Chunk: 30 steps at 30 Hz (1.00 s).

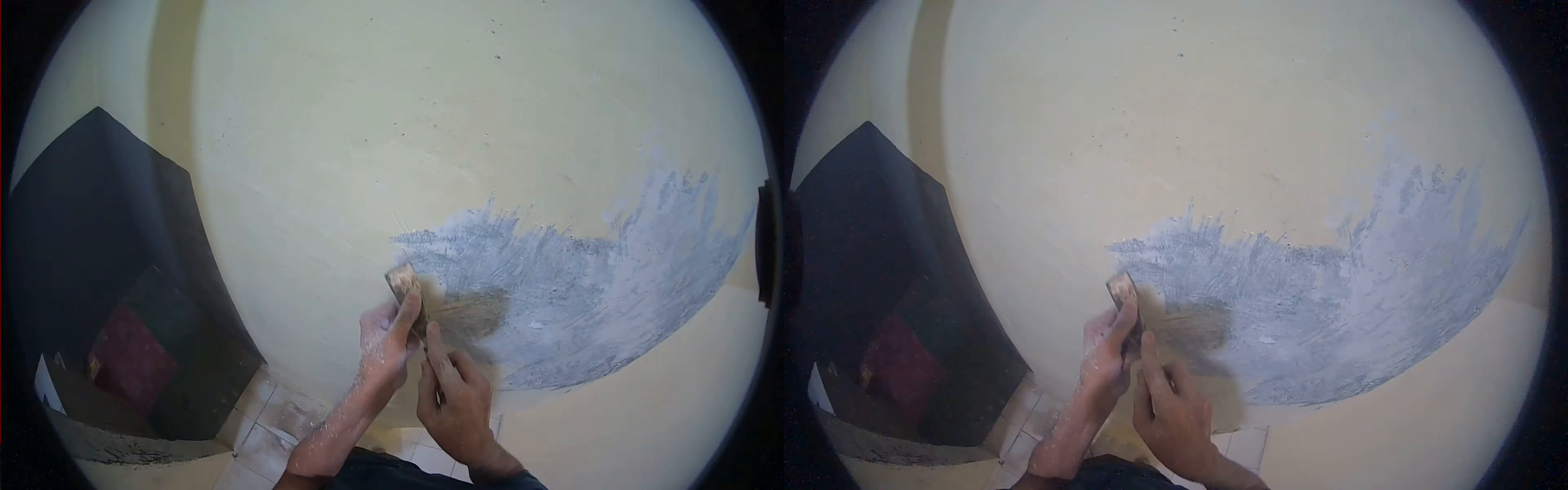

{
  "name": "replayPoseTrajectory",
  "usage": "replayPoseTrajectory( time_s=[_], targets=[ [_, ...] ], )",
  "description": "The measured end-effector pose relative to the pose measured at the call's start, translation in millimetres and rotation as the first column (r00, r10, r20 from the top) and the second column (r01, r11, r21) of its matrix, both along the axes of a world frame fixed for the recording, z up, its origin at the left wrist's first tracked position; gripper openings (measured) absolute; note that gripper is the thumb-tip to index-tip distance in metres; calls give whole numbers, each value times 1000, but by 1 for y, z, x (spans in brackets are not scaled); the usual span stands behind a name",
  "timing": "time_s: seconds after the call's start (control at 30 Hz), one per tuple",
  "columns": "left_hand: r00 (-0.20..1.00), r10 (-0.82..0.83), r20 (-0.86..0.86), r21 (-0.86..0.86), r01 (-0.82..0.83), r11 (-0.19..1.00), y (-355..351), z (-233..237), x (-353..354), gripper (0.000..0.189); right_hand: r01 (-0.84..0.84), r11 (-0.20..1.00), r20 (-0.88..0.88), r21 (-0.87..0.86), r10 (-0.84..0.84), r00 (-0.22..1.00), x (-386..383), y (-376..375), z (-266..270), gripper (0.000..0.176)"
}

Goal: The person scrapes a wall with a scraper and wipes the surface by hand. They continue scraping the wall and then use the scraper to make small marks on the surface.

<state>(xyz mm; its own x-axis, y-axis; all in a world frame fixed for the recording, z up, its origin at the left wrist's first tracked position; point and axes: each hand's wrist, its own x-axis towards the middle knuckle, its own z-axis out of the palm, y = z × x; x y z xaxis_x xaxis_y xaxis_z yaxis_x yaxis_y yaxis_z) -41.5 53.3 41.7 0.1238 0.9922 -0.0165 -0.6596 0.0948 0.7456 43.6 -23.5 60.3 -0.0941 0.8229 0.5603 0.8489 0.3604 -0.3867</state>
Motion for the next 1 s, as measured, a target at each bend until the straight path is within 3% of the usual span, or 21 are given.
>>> replayPoseTrajectory(
  time_s=[0.1,0.3,0.4,0.5,0.6,0.73,0.77,0.83,0.87,0.97,1.0],
  targets=[
    [993,29,118,-35,-25,999,6,-1,-2,29,-13,1000,-42,5,14,999,-5,9,-4,49],
    [1000,-20,-21,-87,18,996,3,-20,-3,27,11,999,-59,-30,-12,998,-6,3,-21,52],
    [998,11,58,-6,-11,1000,16,-21,-7,28,4,1000,-59,-15,-4,998,-10,8,-24,52],
    [994,66,81,-120,-56,991,5,-15,-1,28,21,996,-98,-83,-29,995,-11,-1,-27,51],
    [999,20,-38,-37,-22,999,11,-26,-10,28,11,999,-131,-53,-17,991,-17,6,-25,51],
    [999,31,10,-51,-31,998,12,-3,-19,30,-22,1000,-132,7,23,991,-24,6,-26,51],
    [995,18,-101,5,-17,1000,13,-21,-20,31,6,1000,-153,-24,-10,988,-28,3,-28,51],
    [986,9,-168,17,-7,1000,15,-26,-24,31,60,995,-173,-79,-73,982,-30,-1,-33,50],
    [981,-2,-195,13,4,1000,15,-28,-23,31,40,999,-155,-27,-44,987,-31,6,-32,50],
    [998,-8,58,37,6,999,20,-8,-26,33,32,999,-155,21,-29,987,-36,10,-32,49],
    [1000,-31,0,1,31,1000,17,-15,-25,32,40,999,-190,10,-37,981,-37,6,-32,49]
  ],
)
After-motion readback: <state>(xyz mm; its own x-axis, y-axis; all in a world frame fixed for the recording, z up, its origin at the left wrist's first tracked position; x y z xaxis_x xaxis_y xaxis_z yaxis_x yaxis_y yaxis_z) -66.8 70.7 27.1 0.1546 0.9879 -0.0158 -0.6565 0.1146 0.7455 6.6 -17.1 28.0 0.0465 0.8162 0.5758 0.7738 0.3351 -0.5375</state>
